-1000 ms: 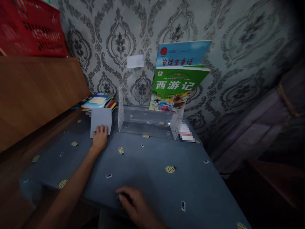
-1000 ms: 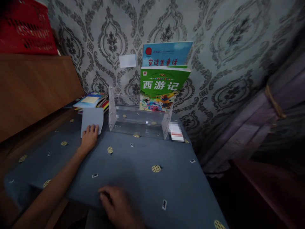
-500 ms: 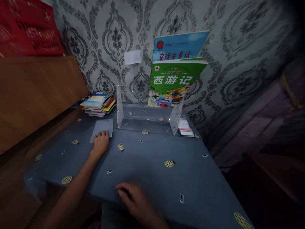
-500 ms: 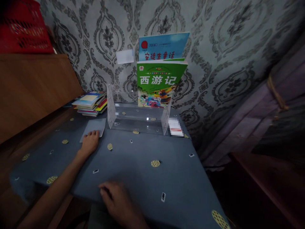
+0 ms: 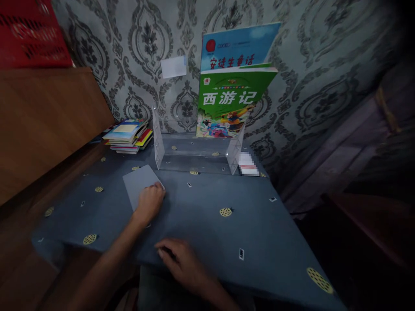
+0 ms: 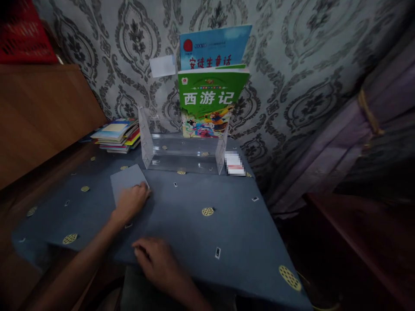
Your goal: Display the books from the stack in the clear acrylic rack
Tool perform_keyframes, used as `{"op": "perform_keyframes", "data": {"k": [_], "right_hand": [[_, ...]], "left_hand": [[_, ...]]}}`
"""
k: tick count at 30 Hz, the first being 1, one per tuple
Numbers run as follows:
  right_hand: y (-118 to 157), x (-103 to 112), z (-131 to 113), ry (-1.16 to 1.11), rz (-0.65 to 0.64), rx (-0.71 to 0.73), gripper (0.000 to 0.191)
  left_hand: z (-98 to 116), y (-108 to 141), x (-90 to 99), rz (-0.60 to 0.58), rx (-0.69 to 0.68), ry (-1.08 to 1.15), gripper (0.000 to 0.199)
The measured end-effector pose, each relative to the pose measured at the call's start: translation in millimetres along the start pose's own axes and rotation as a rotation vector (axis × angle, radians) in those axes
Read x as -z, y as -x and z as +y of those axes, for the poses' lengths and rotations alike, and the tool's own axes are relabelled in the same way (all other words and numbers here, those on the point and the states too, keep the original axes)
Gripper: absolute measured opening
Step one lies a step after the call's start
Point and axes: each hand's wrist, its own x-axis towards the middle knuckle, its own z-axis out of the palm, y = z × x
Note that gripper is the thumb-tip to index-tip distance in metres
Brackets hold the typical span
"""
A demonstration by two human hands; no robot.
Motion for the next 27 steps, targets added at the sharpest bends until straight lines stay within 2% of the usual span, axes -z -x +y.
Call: {"op": "perform_keyframes", "data": {"k": [3,5,7,10,13,15,17,20,27], "right_hand": [[0,0,-1,-0.014,0.010,0.007,0.028],[0,0,0,-0.010,0.008,0.003,0.028],[1,0,0,0.001,0.004,0.003,0.028],[1,1,0,0.014,0.003,0.008,0.028],[1,2,-1,0.020,-0.010,0.017,0.029],[1,2,-2,0.018,-0.006,0.022,0.028],[1,2,-2,0.016,0.012,0.021,0.027],[1,4,-1,0.043,0.040,0.014,0.026],[6,29,9,0.132,0.126,0.035,0.020]], "left_hand": [[11,1,8.9,-0.004,-0.085,0.091,0.046],[-1,-8,11.7,0.009,-0.066,0.140,0.045],[-29,-24,9.4,0.076,0.056,0.151,0.043],[-80,-49,-4.8,0.154,0.188,0.096,0.046],[-116,-62,-24.3,0.030,0.206,0.136,0.054],[-126,-61,-34.2,0.059,0.164,0.138,0.054],[-126,-55,-38.8,0.103,0.132,0.117,0.054],[-111,-40,-36.3,0.134,0.091,0.080,0.054],[-50,-2,-18.3,0.090,0.042,0.053,0.045]]}}
